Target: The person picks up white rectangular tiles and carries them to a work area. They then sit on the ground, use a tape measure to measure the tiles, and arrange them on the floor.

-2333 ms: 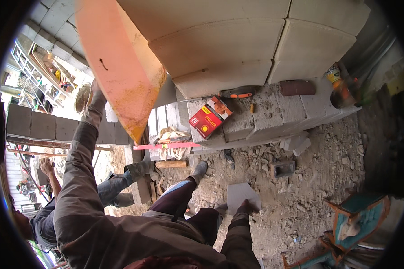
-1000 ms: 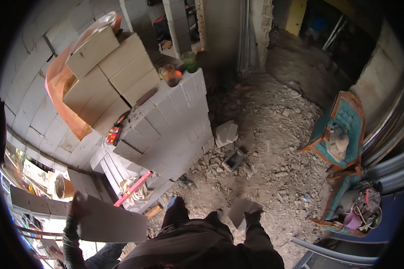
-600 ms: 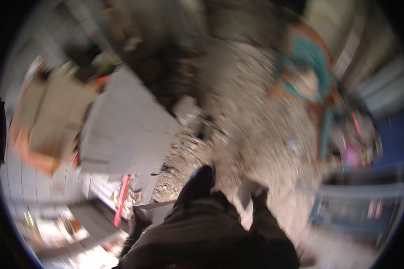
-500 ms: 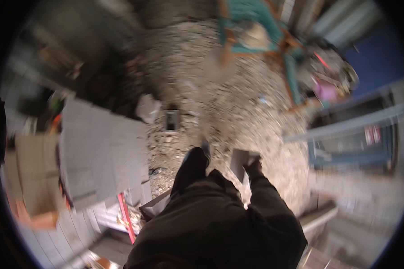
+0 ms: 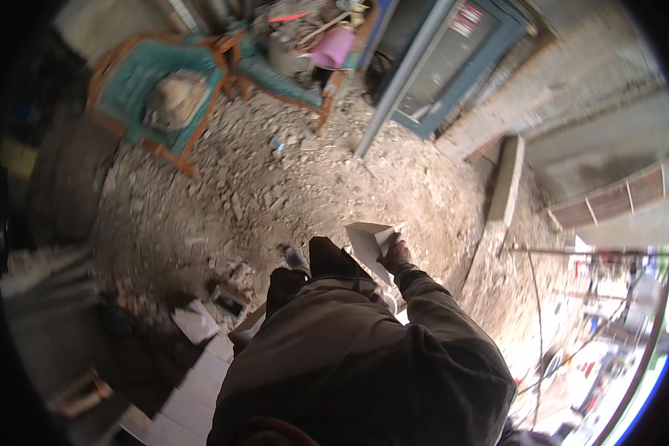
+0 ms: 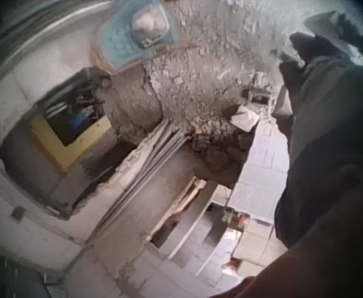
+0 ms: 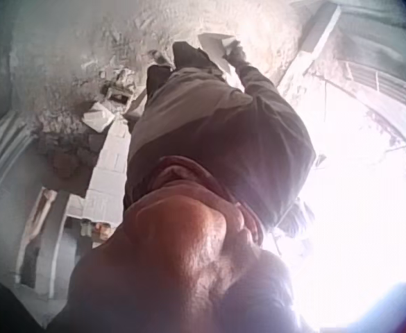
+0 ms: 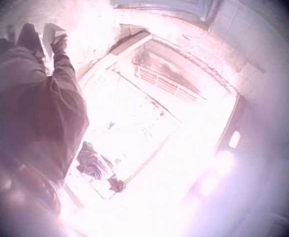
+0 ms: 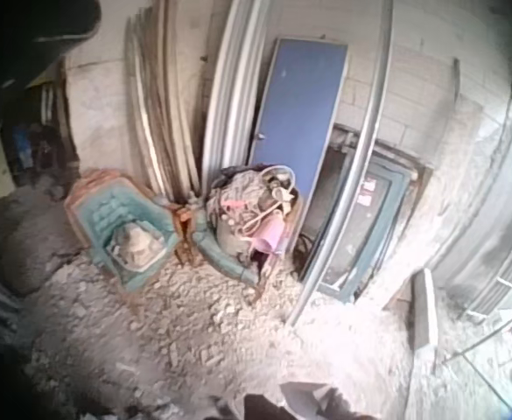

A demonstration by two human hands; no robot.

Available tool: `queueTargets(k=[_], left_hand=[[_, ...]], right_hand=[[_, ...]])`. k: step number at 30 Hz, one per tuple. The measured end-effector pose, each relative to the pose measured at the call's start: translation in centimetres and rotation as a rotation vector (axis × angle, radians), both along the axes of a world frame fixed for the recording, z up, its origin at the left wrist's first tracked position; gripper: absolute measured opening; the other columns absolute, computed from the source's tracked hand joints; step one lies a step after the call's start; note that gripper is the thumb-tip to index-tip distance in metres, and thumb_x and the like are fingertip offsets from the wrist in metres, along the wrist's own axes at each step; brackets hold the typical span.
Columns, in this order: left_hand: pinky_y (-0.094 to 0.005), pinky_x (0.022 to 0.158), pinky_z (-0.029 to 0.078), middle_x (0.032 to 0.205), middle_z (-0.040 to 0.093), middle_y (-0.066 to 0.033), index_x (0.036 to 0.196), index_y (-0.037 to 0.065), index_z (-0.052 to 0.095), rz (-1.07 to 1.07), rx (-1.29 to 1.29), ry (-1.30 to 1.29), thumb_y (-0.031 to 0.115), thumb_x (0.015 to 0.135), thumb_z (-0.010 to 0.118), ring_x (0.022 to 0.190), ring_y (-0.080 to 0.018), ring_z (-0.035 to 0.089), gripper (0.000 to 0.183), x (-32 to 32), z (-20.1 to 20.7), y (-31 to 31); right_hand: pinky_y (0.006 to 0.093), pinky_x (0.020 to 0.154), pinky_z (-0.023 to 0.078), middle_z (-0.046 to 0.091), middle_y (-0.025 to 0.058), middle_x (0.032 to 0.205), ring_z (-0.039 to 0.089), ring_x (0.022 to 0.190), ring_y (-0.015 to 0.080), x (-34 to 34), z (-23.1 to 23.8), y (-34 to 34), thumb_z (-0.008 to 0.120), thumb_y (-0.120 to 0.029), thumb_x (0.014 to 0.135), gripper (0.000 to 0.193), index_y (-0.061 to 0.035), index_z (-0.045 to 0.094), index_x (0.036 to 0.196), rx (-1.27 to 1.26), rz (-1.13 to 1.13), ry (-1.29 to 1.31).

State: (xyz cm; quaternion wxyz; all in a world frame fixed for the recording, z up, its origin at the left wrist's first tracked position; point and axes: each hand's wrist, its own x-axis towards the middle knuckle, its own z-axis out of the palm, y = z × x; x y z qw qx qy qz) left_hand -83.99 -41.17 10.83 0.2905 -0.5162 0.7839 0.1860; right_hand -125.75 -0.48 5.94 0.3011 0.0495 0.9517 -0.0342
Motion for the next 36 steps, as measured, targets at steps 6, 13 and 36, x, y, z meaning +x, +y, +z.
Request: queueTargets(k=[6, 13, 36], left_hand=[[-0.0446, 0.091, 0.047, 0.126, 0.050, -0.0264, 0.146, 0.001, 0.010, -0.332, -0.012, -0.008, 0.043, 0.049, 0.085, 0.112, -0.0393, 0.053, 0.130, -13.7, 0.0, -8.6], [-0.0445, 0.091, 0.047, 0.125, 0.050, -0.0259, 0.145, -0.001, 0.012, -0.647, -0.059, -0.040, 0.043, 0.049, 0.085, 0.111, -0.0391, 0.054, 0.128, -31.8, 0.3, -12.0], [-0.0428, 0.088, 0.049, 0.118, 0.053, -0.0231, 0.142, -0.005, 0.022, -1.456, -0.110, 0.100, 0.040, 0.053, 0.082, 0.103, -0.0377, 0.057, 0.116, -79.5, -0.7, 21.4]], right_hand=[[0.0447, 0.090, 0.048, 0.045, 0.0302, 0.127, 0.056, 0.106, 0.0426, 0.8, -0.8, 4.4, 0.084, -0.041, 0.060, 0.119, 0.0031, 0.012, 0.143, -0.020, -0.240, -0.002], [0.0448, 0.085, 0.050, 0.054, 0.0298, 0.114, 0.058, 0.103, 0.0417, -0.2, -1.0, 7.1, 0.080, -0.042, 0.062, 0.108, 0.0071, 0.020, 0.136, -0.107, -0.509, -0.048], [0.0414, 0.092, 0.047, 0.055, 0.0281, 0.117, 0.056, 0.109, 0.0406, 1.1, 0.7, 21.3, 0.084, -0.038, 0.062, 0.096, 0.0050, 0.025, 0.126, -0.087, -1.464, -0.053]])
